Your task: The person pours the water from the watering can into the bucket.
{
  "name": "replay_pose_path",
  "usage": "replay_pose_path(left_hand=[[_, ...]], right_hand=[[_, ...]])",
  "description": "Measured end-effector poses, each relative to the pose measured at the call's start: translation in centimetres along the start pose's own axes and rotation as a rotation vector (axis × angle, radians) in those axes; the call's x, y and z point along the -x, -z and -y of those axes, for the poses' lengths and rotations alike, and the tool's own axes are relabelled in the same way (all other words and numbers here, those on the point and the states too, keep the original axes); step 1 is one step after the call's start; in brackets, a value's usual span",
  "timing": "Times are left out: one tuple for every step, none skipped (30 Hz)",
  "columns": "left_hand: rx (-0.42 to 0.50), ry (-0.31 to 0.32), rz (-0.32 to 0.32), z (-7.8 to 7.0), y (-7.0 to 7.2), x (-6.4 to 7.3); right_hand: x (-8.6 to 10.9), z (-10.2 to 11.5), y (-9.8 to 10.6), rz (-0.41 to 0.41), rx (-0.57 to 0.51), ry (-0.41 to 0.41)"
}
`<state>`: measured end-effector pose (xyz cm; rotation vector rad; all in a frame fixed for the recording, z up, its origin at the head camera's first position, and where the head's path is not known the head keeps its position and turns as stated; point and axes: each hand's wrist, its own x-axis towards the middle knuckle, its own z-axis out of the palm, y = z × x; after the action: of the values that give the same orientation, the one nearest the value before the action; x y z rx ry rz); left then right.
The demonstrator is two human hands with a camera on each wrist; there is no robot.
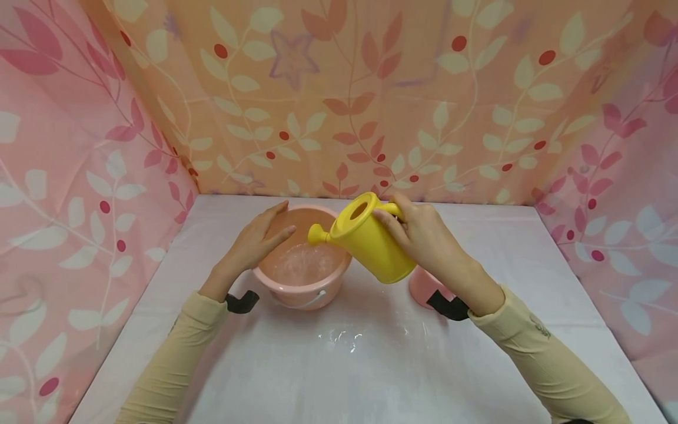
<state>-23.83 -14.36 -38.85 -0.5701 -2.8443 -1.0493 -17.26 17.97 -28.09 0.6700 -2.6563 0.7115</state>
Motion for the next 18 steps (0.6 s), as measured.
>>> replay_pose_path(left_hand=[[0.001, -0.001, 0.000, 0.02, -0.01, 0.00], [0.002, 0.000, 0.000, 0.03, -0.01, 0.01], [0.004, 0.001, 0.000, 0.02, -0.02, 0.03], [0.006, 0.003, -0.002, 0.02, -0.02, 0.03], [0.006, 0.002, -0.001, 0.03, -0.01, 0.03], [0.007, 0.001, -0.001, 0.04, 0.00, 0.03], [0.007, 0.000, -0.001, 0.03, 0.01, 0.03], [0.007, 0.000, -0.001, 0.02, 0.02, 0.05], [0.008, 0.000, -0.001, 0.01, 0.03, 0.07], [0.008, -0.001, -0.001, 0.02, 0.03, 0.07], [0.008, -0.001, 0.000, 0.03, 0.04, 0.07], [0.009, -0.003, 0.000, 0.02, 0.04, 0.10], [0.010, -0.002, 0.000, 0.01, 0.04, 0.11], [0.010, -0.001, 0.000, 0.03, 0.03, 0.11], [0.010, 0.001, 0.000, 0.03, 0.03, 0.11], [0.010, 0.001, 0.000, 0.02, 0.04, 0.12], [0.009, 0.001, 0.000, 0.02, 0.05, 0.13], [0.008, 0.003, 0.000, 0.01, 0.06, 0.13]], right_hand=[[0.00, 0.01, -0.01, 0.001, 0.001, 0.000], [0.00, 0.01, -0.01, 0.002, 0.001, 0.000], [0.01, 0.01, -0.01, 0.002, 0.001, 0.000], [0.00, 0.02, 0.00, 0.002, 0.001, 0.001], [0.00, 0.03, 0.00, 0.000, 0.003, 0.002], [0.00, 0.05, 0.00, 0.000, 0.003, 0.002], [0.00, 0.06, 0.01, 0.001, 0.004, 0.002], [0.01, 0.08, 0.02, 0.002, 0.004, 0.001], [0.01, 0.10, 0.03, 0.003, 0.004, -0.001], [0.01, 0.11, 0.02, 0.002, 0.004, -0.001], [0.01, 0.12, 0.02, 0.002, 0.005, 0.000], [0.01, 0.13, 0.02, 0.003, 0.005, 0.000], [0.00, 0.14, 0.02, 0.002, 0.006, 0.001], [-0.02, 0.16, 0.01, 0.002, 0.006, 0.001], [-0.03, 0.17, 0.01, 0.002, 0.006, 0.001], [-0.05, 0.18, 0.00, 0.001, 0.008, 0.002], [-0.06, 0.20, 0.00, 0.002, 0.008, 0.002], [-0.08, 0.21, 0.00, 0.003, 0.008, 0.002]])
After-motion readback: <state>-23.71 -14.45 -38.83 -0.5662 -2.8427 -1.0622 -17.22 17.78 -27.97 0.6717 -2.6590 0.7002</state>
